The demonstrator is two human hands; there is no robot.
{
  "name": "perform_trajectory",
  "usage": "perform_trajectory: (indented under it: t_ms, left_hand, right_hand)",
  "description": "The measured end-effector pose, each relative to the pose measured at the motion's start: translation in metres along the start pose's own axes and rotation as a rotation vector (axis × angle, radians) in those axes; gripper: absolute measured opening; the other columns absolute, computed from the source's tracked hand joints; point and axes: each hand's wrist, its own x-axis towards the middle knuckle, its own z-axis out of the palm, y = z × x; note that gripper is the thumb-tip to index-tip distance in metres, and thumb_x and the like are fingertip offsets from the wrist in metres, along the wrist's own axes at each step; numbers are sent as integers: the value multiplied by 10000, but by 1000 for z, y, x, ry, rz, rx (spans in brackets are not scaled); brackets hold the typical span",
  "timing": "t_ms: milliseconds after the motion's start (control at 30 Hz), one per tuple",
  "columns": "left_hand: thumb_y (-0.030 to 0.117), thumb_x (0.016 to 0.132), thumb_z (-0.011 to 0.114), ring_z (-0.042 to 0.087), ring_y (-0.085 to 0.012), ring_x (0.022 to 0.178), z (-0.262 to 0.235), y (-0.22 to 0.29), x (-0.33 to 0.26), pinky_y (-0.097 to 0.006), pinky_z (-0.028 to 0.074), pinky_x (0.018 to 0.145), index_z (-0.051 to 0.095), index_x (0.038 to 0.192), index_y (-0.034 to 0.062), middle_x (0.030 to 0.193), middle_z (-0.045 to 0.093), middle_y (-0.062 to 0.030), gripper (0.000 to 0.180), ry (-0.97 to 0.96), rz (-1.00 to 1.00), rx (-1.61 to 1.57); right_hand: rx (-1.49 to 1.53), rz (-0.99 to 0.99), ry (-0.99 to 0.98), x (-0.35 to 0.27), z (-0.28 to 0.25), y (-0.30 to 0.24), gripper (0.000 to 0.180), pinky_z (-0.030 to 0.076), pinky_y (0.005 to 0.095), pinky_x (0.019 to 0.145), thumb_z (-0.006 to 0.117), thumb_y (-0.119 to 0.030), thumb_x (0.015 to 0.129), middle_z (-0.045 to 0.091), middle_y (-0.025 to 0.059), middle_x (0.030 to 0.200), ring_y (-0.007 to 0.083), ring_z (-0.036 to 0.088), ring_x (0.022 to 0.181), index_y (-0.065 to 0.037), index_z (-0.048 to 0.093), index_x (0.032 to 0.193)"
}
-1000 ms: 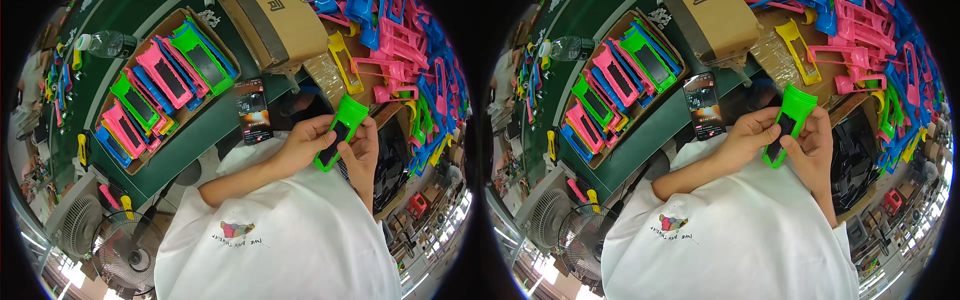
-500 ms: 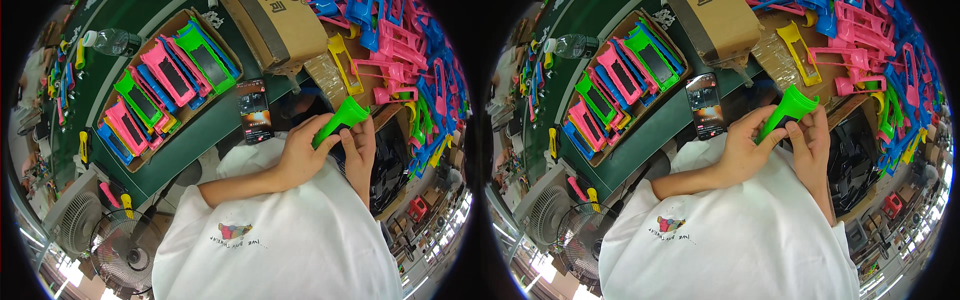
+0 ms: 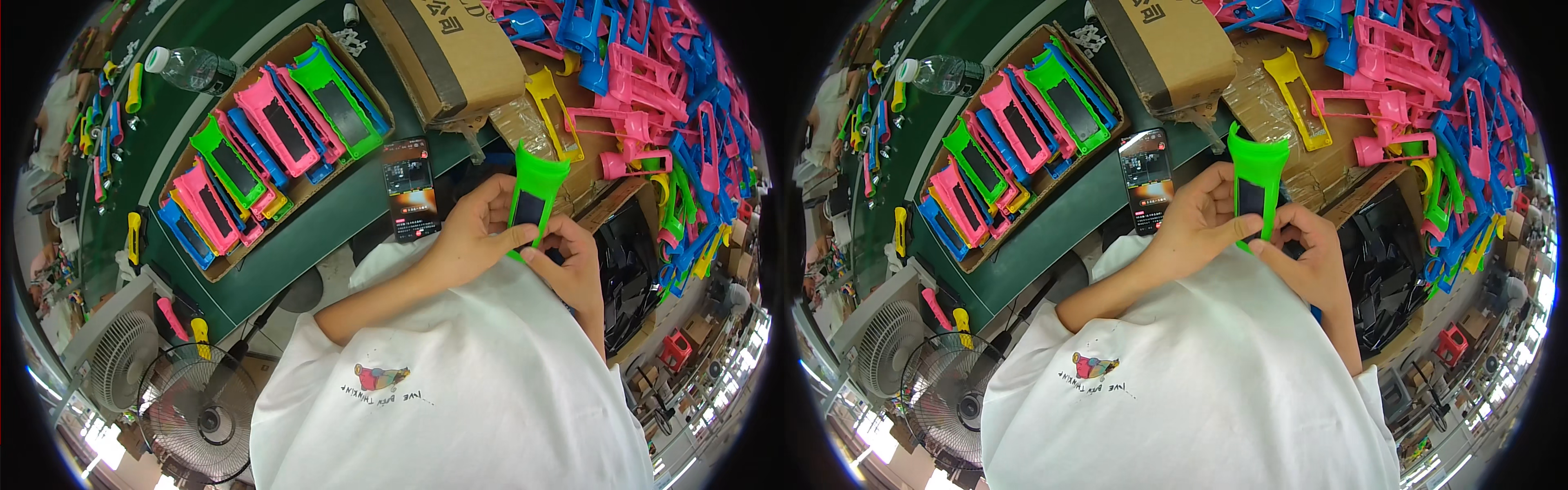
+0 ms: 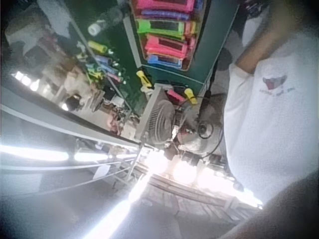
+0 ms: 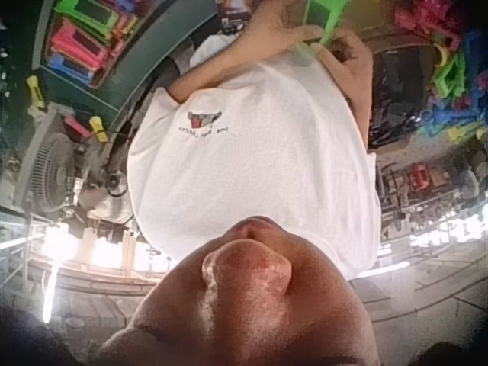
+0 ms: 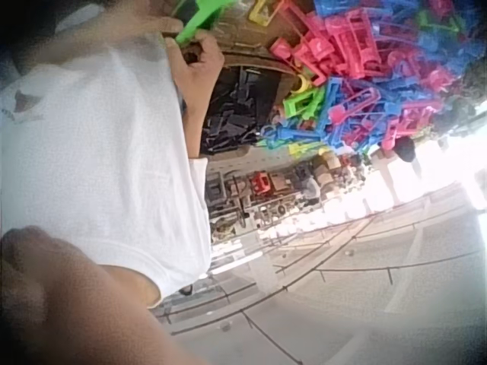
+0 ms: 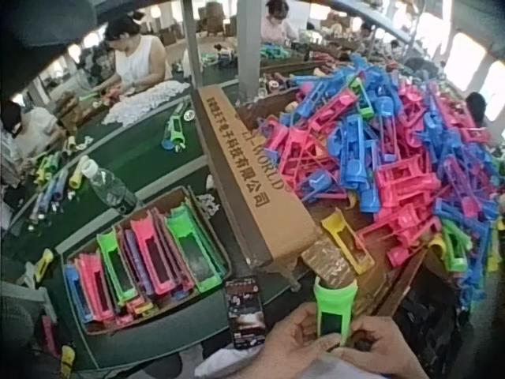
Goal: The person assembles colored plastic frames for toy guns by hand, fitting internal components into the frames.
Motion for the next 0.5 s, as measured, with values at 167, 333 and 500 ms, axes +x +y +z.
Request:
perform_trajectory:
  t_ms: [167,333,500]
  left_hand:
    - [48,891,757,680,-125,948,2,6,-13,-295,542,863,558,1192,6,1058,711,-69,364,27,-53,138]
    - [32,871,763,706,-142,923,8,5,-16,-306,546,863,593,1160,-5,1014,744,-93,338,86,143,278]
    - [29,863,769,721,-155,915,12,6,-21,-317,551,868,605,1171,-13,989,756,-95,351,96,164,291]
  right_hand:
    - [-66,-15,-8,-5,11,-2,215,494,221,670,827,-21,762,662,2,811,66,609,727,-11,665,902]
    - [-126,-134,95,-4,13,3,216,489,228,660,835,-22,738,677,29,816,81,616,715,-5,673,880]
    - [-142,-135,91,-8,11,2,219,491,238,662,839,-36,738,686,40,823,98,626,715,-3,673,877]
